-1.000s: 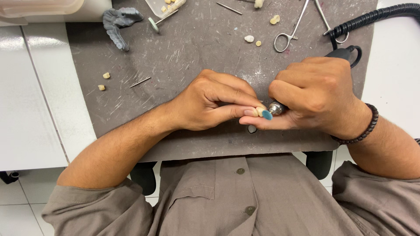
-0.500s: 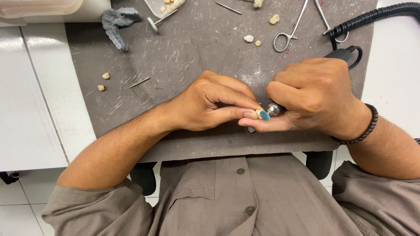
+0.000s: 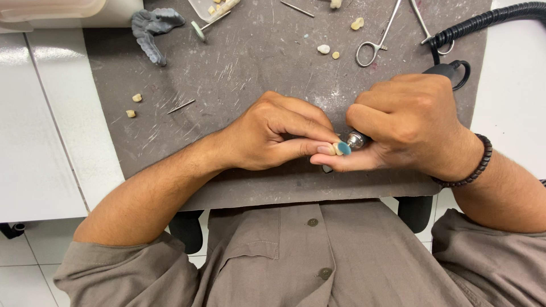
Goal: The person holds a small dental crown in one hand and grinds and smooths it using a rotary tool with different attachments, first a blue grinding disc, then a white buffing wheel, and finally a pointed burr. They reposition the crown repeatedly and set it down on the work mat between passes.
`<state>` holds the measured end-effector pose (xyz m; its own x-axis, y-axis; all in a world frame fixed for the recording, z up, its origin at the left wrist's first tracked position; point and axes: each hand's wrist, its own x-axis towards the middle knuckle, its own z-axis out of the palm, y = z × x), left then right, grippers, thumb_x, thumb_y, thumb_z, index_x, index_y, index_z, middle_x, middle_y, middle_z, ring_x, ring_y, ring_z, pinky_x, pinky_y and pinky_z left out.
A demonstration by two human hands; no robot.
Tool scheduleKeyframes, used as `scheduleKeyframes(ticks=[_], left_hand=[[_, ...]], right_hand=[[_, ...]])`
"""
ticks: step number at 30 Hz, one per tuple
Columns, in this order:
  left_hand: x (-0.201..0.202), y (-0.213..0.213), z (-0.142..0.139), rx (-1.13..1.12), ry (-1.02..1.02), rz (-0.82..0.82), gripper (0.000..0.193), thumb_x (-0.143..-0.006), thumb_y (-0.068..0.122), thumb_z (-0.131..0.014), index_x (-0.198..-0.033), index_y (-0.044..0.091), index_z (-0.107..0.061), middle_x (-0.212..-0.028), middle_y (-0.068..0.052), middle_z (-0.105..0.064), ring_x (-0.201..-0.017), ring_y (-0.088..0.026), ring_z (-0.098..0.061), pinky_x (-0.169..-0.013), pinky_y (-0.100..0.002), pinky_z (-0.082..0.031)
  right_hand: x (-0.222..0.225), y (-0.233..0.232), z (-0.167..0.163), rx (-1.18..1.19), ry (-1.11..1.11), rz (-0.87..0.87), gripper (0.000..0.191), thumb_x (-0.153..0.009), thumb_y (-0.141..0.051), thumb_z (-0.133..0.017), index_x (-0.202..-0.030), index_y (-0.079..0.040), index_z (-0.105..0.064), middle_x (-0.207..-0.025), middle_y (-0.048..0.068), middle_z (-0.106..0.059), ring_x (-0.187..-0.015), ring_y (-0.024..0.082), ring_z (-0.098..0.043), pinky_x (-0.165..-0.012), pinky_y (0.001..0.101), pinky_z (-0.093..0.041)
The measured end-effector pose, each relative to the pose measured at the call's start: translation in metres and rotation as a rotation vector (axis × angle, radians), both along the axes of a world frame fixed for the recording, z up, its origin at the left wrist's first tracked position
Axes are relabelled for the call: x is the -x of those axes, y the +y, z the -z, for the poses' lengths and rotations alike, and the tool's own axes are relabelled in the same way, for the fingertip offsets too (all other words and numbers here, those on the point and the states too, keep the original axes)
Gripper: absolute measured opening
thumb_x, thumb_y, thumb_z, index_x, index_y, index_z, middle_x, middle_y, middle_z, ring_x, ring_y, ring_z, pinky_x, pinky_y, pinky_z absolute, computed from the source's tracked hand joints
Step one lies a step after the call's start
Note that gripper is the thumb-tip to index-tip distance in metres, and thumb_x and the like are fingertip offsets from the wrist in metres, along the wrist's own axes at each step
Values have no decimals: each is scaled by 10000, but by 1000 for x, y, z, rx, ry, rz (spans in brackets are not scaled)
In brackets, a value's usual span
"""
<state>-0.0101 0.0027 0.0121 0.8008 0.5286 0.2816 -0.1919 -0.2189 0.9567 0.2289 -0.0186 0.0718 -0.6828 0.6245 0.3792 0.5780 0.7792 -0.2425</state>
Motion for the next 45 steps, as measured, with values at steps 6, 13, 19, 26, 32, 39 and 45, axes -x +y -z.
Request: scheduleKeyframes(ticks=[6,13,19,26,32,39,45], left_hand=[[0,1,-2,-7,8,-8,143,-1002,82,-748,-1137,36,-765,-1059,-93,-773,-963,-170,-778,-842,-281,-645],[1,0,-1,1,-15,17,123,-1022,79,-740,-1138,45,-766,-1071,-87,-775,-984,-166,-777,-870,-274,-653],[1,1,-1,-16,7,7,140,-1001,76,-748,-1136,45,-770,-1058,-90,-778,-959,-164,-779,-844,-275,-649],[1,2,-6,-18,-17,31,143,-1024,67,-732,-1163,50,-761,-1107,-82,-776,-1024,-179,-787,-902,-285,-662],[6,2,-13,-158,-34,66,160,-990,54,-763,-1150,45,-754,-1090,-75,-761,-1020,-217,-767,-883,-314,-643],[7,4,-12,-258,-14,41,206,-944,54,-792,-1141,28,-738,-1069,-89,-746,-1031,-257,-748,-871,-345,-629],[7,4,-10,-253,-22,30,201,-946,48,-798,-1136,20,-739,-1057,-93,-743,-1005,-254,-743,-862,-347,-629]], right_hand=[[-1,-2,-1,12,-4,-1,710,-765,-602,-846,-538,-123,-373,-480,8,-378,-404,171,-392,-403,333,-305],[-2,-1,0,7,26,-5,734,-747,-629,-871,-545,-126,-376,-484,7,-365,-409,177,-389,-406,332,-307],[-3,-1,2,27,-9,-21,721,-766,-625,-854,-555,-133,-372,-495,1,-376,-417,170,-391,-416,332,-306],[-3,-2,2,37,1,-40,710,-762,-624,-847,-569,-134,-371,-501,-5,-380,-415,157,-385,-409,326,-300],[-3,0,-2,-6,1,-40,766,-715,-697,-825,-558,-125,-340,-499,13,-345,-414,175,-375,-412,326,-304],[0,-2,-2,-4,-19,-35,737,-713,-694,-825,-559,-139,-364,-503,-13,-388,-407,139,-376,-395,297,-299],[-2,-4,0,-13,-54,-20,725,-704,-703,-825,-563,-136,-395,-508,-13,-404,-414,144,-390,-404,301,-311]])
